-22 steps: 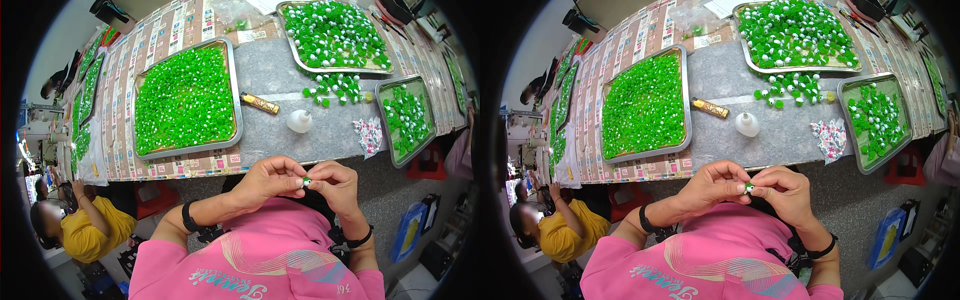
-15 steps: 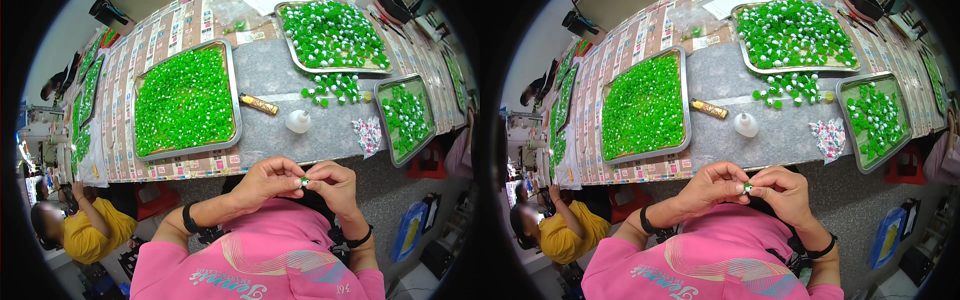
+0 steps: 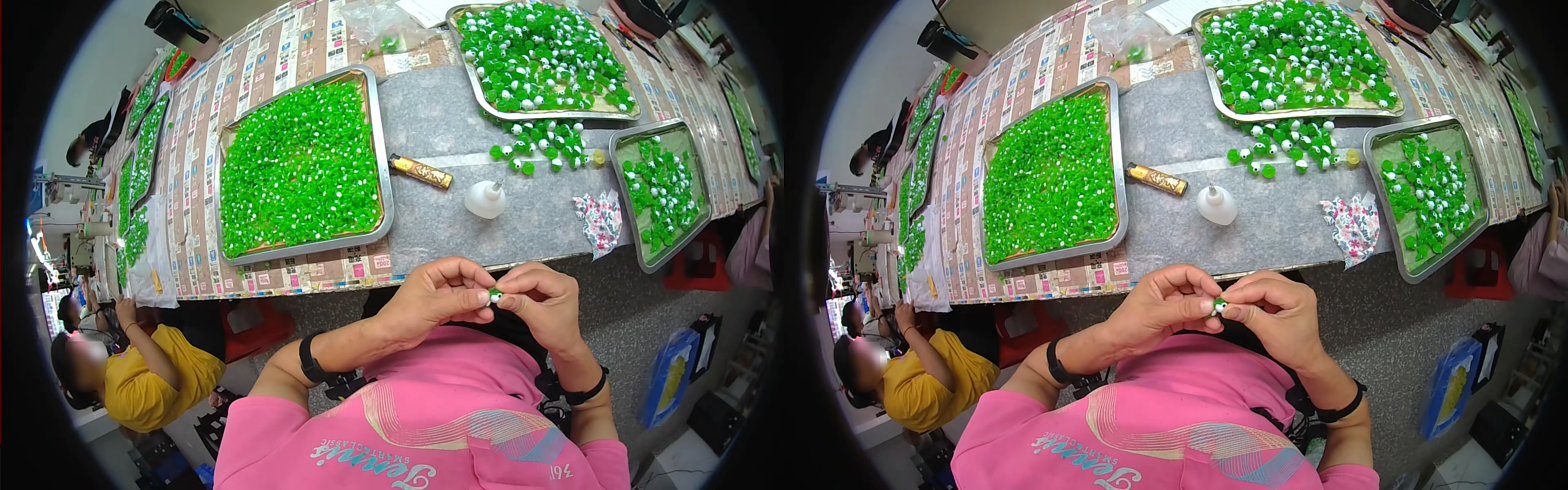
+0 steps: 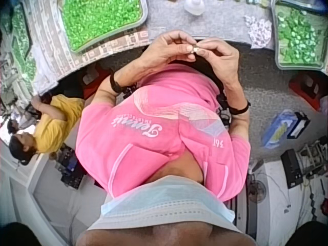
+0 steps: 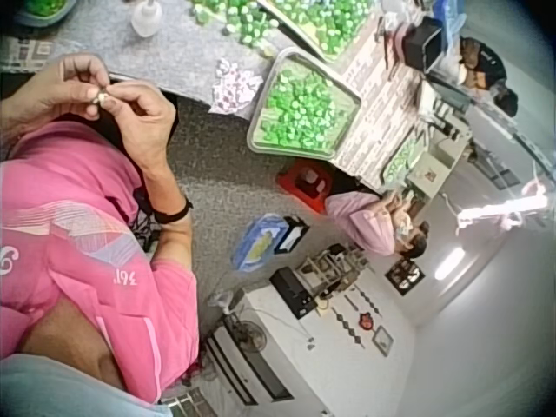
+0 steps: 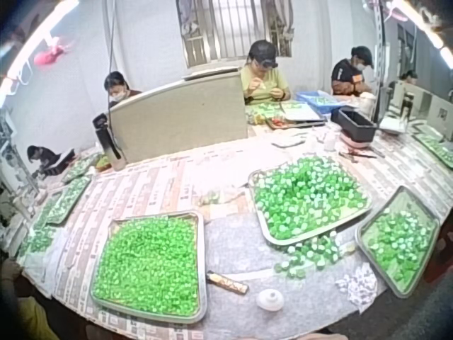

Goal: Manually assembling small green and white plastic parts using glue.

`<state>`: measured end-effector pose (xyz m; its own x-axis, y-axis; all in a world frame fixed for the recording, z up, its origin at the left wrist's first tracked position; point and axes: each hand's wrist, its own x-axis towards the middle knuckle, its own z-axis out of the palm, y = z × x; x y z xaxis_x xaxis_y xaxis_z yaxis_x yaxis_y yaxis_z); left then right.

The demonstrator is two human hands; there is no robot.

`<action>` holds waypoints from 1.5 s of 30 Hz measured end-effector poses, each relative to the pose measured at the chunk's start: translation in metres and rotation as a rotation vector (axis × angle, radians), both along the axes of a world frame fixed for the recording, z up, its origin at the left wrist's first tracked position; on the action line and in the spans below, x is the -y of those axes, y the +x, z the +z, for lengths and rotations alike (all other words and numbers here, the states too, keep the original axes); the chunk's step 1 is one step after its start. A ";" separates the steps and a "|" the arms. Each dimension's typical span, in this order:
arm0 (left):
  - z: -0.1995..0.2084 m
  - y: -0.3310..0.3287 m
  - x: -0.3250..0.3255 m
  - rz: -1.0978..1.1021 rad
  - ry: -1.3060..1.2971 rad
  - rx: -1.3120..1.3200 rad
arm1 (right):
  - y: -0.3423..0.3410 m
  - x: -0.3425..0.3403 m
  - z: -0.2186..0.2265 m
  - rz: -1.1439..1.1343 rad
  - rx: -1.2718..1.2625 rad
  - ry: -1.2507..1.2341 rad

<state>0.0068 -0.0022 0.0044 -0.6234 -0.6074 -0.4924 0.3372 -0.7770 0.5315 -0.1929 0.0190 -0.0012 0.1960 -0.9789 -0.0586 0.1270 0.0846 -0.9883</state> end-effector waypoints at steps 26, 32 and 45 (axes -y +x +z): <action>0.000 -0.001 0.000 0.007 0.004 -0.003 | 0.001 0.001 0.001 -0.002 -0.003 0.017; -0.001 -0.001 0.001 0.029 0.016 -0.028 | 0.000 0.003 0.001 -0.004 -0.057 -0.062; 0.023 -0.007 0.005 0.096 -0.391 0.077 | 0.000 -0.002 0.029 -0.067 -0.133 -0.119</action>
<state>-0.0005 -0.0070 0.0274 -0.5254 -0.8114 -0.2559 0.3458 -0.4785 0.8071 -0.1925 0.0214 0.0275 0.1284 -0.9910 0.0368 -0.0045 -0.0377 -0.9993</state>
